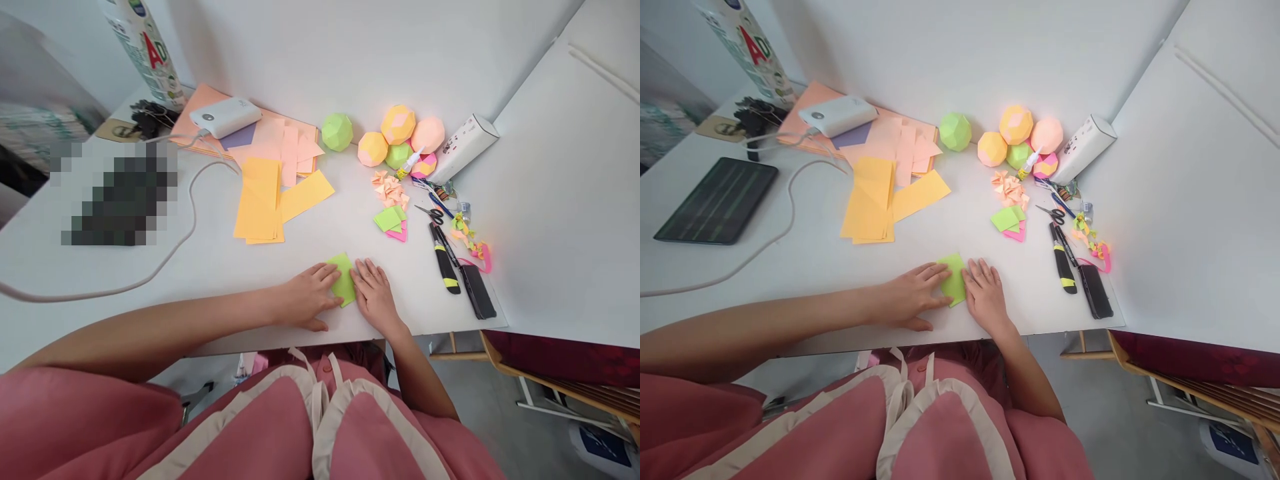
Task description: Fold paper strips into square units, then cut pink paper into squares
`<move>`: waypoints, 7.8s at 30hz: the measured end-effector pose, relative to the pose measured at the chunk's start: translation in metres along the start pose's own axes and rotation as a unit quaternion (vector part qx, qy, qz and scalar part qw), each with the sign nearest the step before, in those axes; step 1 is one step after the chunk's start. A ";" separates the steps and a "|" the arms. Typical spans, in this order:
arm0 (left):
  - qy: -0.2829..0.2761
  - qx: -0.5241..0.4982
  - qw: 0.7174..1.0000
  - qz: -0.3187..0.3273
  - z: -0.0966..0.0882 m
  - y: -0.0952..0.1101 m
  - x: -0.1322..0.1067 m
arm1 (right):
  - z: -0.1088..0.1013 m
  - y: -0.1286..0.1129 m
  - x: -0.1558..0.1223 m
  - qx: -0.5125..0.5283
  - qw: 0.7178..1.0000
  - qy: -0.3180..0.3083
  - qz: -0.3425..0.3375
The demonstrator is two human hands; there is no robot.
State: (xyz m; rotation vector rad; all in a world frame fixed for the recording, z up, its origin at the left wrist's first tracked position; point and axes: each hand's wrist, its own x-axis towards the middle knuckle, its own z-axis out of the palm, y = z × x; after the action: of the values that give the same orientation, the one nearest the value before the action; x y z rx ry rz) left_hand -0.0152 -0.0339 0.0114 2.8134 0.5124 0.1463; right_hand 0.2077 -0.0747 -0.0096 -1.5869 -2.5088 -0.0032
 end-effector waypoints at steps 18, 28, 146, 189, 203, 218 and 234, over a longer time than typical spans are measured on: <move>0.058 0.038 0.994 0.083 0.010 0.007 0.009 | 0.001 -0.003 -0.001 0.006 1.000 -0.008 0.012; 0.052 -0.088 0.992 0.068 -0.001 0.005 0.003 | 0.003 -0.005 0.000 0.035 0.999 0.006 0.020; 0.060 0.194 0.965 -0.167 0.021 0.023 -0.010 | 0.001 -0.009 0.066 0.177 0.983 0.048 0.018; 0.229 -0.081 0.965 -0.103 0.017 -0.031 -0.004 | -0.026 0.019 0.055 0.267 0.940 -0.046 -0.205; 0.153 0.069 0.982 -0.086 0.014 -0.022 -0.005 | -0.032 0.021 0.052 0.292 0.944 -0.095 -0.124; 0.136 0.076 0.985 -0.079 0.013 0.004 -0.005 | -0.018 0.007 0.052 0.251 0.964 0.020 0.085; 0.175 0.176 0.964 -0.098 0.021 0.028 -0.002 | 0.002 0.003 0.059 0.013 0.997 0.072 -0.019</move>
State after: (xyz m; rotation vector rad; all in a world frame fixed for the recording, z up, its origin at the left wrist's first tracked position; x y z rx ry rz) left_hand -0.0052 -0.0652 -0.0003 3.0652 0.9813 0.5704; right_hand 0.1854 -0.0208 -0.0031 -1.4745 -2.4178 -0.0872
